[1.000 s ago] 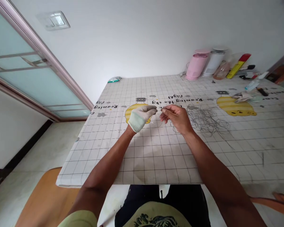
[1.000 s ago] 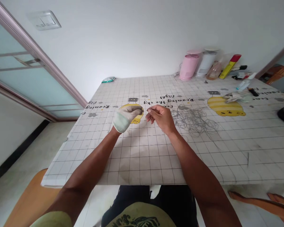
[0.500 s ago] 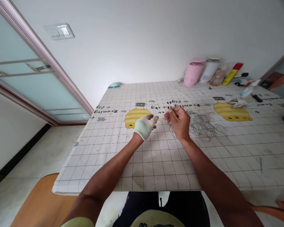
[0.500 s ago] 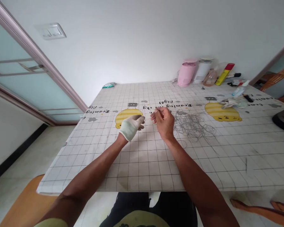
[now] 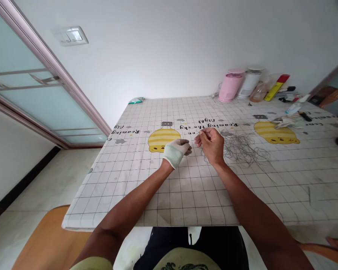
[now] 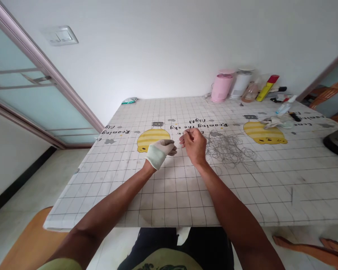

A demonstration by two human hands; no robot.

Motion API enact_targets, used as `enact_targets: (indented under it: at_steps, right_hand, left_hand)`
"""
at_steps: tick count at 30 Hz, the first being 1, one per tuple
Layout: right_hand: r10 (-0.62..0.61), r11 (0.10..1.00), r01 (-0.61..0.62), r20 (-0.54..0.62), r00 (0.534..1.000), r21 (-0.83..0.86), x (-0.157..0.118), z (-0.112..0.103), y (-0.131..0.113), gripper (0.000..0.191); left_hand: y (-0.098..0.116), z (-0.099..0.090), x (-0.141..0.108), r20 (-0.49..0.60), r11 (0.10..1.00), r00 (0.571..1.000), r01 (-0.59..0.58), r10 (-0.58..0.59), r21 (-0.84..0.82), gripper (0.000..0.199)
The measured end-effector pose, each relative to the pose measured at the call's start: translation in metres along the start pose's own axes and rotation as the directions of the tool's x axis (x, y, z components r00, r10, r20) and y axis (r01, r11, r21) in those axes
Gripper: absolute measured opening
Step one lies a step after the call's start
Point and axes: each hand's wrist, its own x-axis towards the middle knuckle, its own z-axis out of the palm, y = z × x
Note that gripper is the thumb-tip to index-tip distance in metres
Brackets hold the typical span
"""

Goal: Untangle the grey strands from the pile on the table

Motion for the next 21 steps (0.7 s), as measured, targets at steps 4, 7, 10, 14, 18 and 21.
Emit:
enact_targets:
  at_steps: [4, 7, 10, 14, 18, 21]
  right_hand:
    - [-0.056, 0.998, 0.058, 0.079, 0.995, -0.023, -0.004, 0.002, -0.001, 0.023]
    - [-0.079, 0.994, 0.087, 0.13, 0.988, -0.062, -0.011, 0.007, -0.002, 0.025]
    - [-0.078, 0.994, 0.09, 0.176, 0.981, -0.062, -0.018, 0.013, -0.004, 0.025]
    - [-0.07, 0.996, 0.08, 0.216, 0.974, -0.037, -0.024, 0.016, -0.007, 0.023]
    - [-0.08, 0.994, 0.095, 0.227, 0.971, -0.057, -0.026, 0.017, -0.009, 0.023]
    - [-0.093, 0.992, 0.111, 0.235, 0.968, -0.066, -0.027, 0.018, -0.009, 0.022]
  left_hand:
    - [0.01, -0.017, 0.007, -0.142, 0.792, 0.885, -0.312, 0.443, 0.524, 0.045]
    - [0.015, -0.029, 0.013, 0.073, 0.485, 0.741, -0.507, 0.668, 0.713, 0.04]
    - [0.015, -0.035, 0.018, 0.265, 0.321, 0.7, -0.585, 0.663, 0.745, 0.01]
    - [0.015, -0.04, 0.017, 0.328, 0.324, 0.728, -0.598, 0.602, 0.733, 0.04]
    - [0.012, -0.042, 0.013, 0.324, 0.342, 0.74, -0.592, 0.59, 0.73, 0.042]
    - [0.008, -0.042, 0.016, 0.301, 0.349, 0.753, -0.57, 0.585, 0.744, 0.039]
